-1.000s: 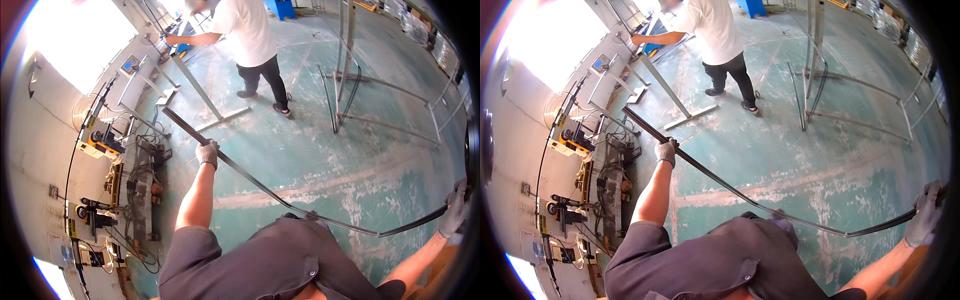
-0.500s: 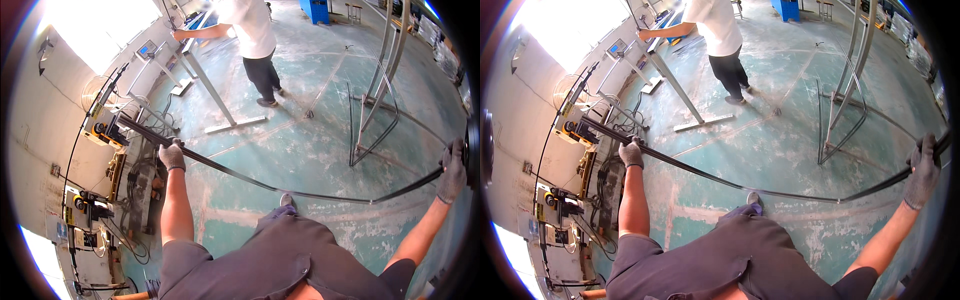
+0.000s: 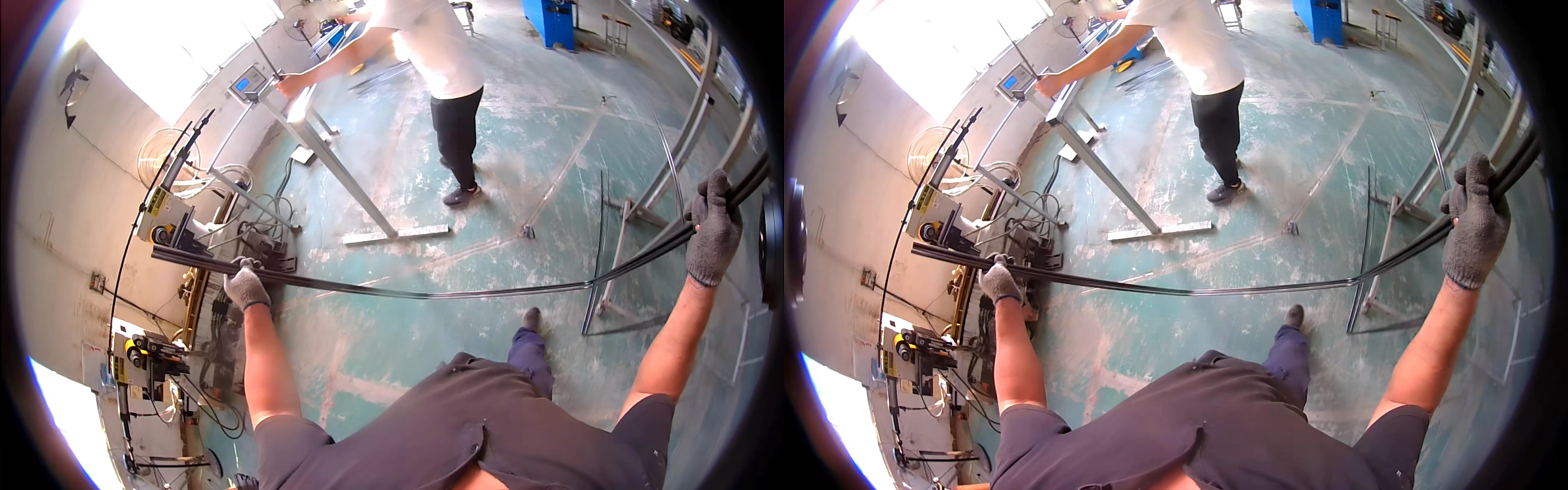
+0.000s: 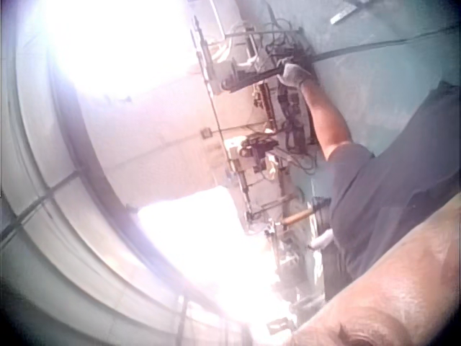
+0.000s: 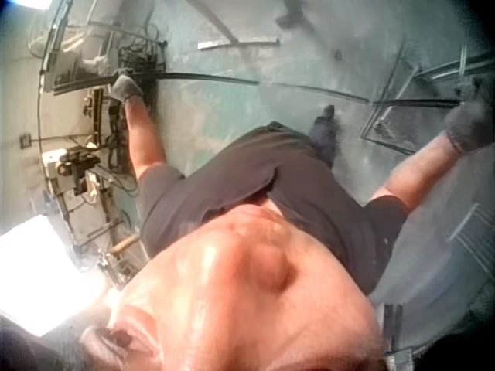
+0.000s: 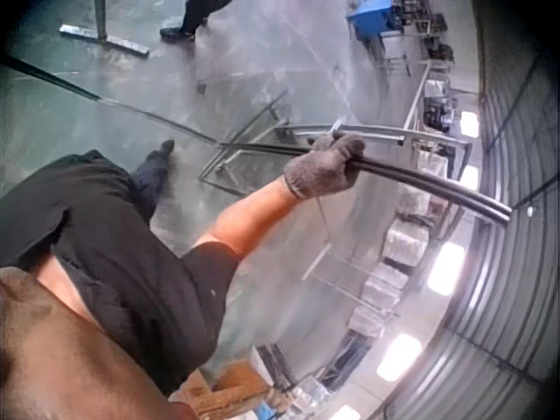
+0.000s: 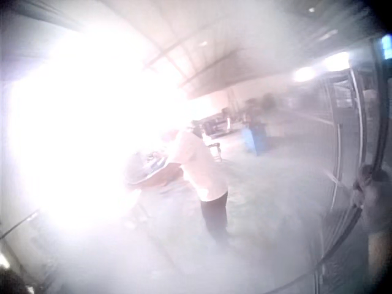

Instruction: The person handles multiple long metal rods, aligns them, and uses a manual bending machine to bend them into curved shapes. The person repeatedly positions rods in the machine, operates the bending mechanism, and removes the bent pieces.

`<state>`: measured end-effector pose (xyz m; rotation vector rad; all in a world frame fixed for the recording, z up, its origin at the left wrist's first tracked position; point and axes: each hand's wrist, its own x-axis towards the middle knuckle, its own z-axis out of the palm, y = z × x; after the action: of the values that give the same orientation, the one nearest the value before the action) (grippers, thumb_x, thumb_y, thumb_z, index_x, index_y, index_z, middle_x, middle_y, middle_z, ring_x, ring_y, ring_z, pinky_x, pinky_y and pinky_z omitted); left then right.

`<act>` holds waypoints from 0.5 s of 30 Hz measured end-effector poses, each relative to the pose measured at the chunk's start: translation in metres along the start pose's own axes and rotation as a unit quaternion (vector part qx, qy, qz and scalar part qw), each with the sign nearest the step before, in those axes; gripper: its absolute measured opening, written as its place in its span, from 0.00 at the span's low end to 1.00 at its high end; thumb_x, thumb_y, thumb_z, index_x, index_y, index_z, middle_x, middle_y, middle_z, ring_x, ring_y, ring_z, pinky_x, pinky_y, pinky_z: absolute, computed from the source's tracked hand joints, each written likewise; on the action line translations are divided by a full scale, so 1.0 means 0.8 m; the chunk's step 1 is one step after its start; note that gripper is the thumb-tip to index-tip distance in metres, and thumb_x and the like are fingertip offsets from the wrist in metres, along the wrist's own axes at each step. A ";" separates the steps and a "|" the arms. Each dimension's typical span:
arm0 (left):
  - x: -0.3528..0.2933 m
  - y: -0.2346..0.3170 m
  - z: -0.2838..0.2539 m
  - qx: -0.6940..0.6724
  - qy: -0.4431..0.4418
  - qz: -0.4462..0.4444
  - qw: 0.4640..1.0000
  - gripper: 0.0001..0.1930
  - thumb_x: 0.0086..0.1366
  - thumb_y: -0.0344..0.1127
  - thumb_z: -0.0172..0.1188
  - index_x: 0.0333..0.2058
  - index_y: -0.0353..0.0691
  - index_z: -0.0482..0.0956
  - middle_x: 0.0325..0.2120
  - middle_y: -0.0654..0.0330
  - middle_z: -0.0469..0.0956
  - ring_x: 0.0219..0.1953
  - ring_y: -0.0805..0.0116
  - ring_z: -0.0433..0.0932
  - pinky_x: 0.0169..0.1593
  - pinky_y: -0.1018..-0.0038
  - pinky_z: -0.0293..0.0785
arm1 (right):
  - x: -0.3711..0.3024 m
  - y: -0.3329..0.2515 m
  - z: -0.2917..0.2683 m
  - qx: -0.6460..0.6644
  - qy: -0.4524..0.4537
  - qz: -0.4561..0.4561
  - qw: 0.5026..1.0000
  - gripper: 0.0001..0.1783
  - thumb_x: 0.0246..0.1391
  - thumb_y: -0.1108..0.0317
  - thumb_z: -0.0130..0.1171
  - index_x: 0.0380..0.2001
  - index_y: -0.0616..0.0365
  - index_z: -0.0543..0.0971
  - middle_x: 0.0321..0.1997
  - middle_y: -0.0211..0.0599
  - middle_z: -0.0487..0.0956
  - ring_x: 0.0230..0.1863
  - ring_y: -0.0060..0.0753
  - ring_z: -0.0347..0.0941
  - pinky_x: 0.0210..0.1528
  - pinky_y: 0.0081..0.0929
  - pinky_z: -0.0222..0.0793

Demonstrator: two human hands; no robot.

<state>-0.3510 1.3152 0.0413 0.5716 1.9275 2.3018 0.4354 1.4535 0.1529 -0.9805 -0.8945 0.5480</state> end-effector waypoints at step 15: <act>-0.034 0.002 0.136 0.143 0.208 0.021 0.967 0.03 0.69 0.22 0.59 0.34 0.37 0.79 0.29 0.62 0.79 0.31 0.70 0.79 0.40 0.73 0.76 | 0.291 0.270 0.341 0.069 -0.192 0.069 0.977 0.21 0.66 0.51 0.67 0.32 0.61 0.80 0.19 0.19 0.67 0.20 0.14 0.57 0.28 0.25 0.63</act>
<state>-0.2893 1.4079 0.0513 0.1493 2.4831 2.3292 0.3283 1.8576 0.1247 -0.8265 -1.1194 0.9267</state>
